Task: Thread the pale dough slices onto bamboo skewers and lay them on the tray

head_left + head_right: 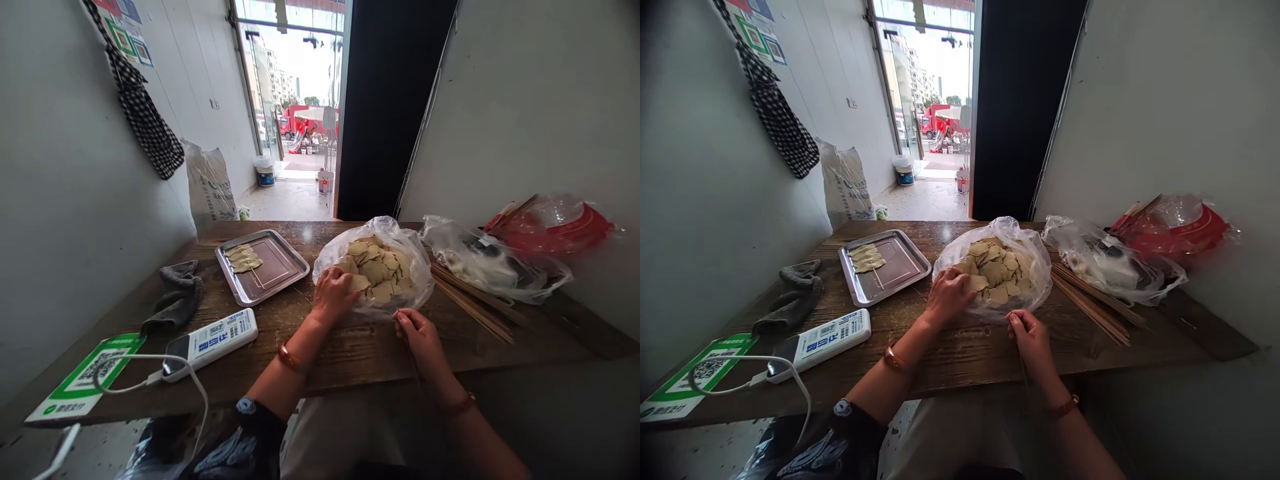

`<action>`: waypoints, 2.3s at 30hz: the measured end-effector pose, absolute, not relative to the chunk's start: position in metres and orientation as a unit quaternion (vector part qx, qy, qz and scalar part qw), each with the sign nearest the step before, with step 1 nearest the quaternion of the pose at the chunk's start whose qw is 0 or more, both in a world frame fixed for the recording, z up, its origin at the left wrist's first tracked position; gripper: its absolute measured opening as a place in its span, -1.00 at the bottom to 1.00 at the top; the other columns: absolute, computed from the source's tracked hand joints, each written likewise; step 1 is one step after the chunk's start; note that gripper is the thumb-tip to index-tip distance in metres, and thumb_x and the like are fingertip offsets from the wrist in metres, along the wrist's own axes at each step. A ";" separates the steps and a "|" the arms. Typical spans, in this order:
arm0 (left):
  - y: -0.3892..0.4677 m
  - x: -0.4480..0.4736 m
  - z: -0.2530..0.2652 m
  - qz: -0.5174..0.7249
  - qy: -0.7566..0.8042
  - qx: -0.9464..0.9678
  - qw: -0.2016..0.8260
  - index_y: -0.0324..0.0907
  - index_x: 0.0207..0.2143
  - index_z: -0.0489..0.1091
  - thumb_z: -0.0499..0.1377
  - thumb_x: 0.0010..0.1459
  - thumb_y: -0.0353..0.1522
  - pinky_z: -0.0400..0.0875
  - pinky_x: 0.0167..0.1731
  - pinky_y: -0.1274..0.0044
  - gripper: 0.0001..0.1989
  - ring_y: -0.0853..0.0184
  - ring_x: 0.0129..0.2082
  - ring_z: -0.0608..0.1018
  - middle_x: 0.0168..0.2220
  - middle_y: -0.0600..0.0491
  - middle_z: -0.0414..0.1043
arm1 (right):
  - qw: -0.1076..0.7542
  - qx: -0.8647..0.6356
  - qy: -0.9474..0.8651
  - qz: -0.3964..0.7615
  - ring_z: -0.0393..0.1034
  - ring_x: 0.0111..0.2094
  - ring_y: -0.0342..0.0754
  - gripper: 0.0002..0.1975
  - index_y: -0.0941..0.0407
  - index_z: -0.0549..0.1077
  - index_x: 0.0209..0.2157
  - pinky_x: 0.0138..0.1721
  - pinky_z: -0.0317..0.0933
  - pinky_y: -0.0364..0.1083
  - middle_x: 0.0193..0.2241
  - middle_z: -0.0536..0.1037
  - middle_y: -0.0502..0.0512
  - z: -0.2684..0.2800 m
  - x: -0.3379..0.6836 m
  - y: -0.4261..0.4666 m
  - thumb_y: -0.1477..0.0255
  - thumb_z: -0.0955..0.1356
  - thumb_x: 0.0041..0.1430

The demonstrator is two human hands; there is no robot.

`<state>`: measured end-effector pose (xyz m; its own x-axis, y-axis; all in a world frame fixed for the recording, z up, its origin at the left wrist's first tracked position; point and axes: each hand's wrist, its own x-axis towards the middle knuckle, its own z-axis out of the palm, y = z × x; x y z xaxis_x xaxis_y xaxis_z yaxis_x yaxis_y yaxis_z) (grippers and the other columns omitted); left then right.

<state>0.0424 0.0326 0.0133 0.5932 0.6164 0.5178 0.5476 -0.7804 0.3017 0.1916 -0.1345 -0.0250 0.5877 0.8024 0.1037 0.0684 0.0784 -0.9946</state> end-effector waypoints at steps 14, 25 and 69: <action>0.031 0.057 0.008 0.386 0.282 0.876 0.066 -0.15 -0.45 0.50 0.12 0.17 -0.37 0.26 -0.12 0.37 -0.81 0.22 -0.15 0.41 -0.26 0.00 0.49 | 0.585 -0.657 -0.406 0.246 0.20 -0.56 -0.11 -0.63 0.16 0.47 -0.40 -0.52 0.08 -0.16 -0.62 0.32 -0.05 -0.032 0.191 -0.133 0.11 0.30 0.12; 0.052 0.037 0.014 0.496 0.277 0.490 0.662 -0.25 -0.41 0.45 0.26 -0.05 -0.16 0.16 -0.64 0.60 -0.69 0.46 -0.64 0.37 -0.58 0.14 0.36 | 0.635 -0.631 -0.343 0.282 0.19 -0.57 -0.15 -0.65 0.16 0.54 -0.28 -0.57 0.08 -0.19 -0.59 0.36 -0.04 -0.035 0.194 -0.135 0.16 0.39 0.04; 0.036 0.038 0.030 0.489 0.295 0.530 0.627 -0.27 -0.40 0.48 0.37 -0.18 -0.32 0.23 -0.50 0.62 -0.73 0.49 -0.56 0.37 -0.57 0.13 0.41 | 0.538 -0.625 -0.552 0.127 0.52 -0.19 0.06 -0.72 0.10 0.58 -0.17 -0.14 0.39 0.00 -0.23 0.63 0.16 -0.016 0.154 -0.119 0.38 0.28 0.19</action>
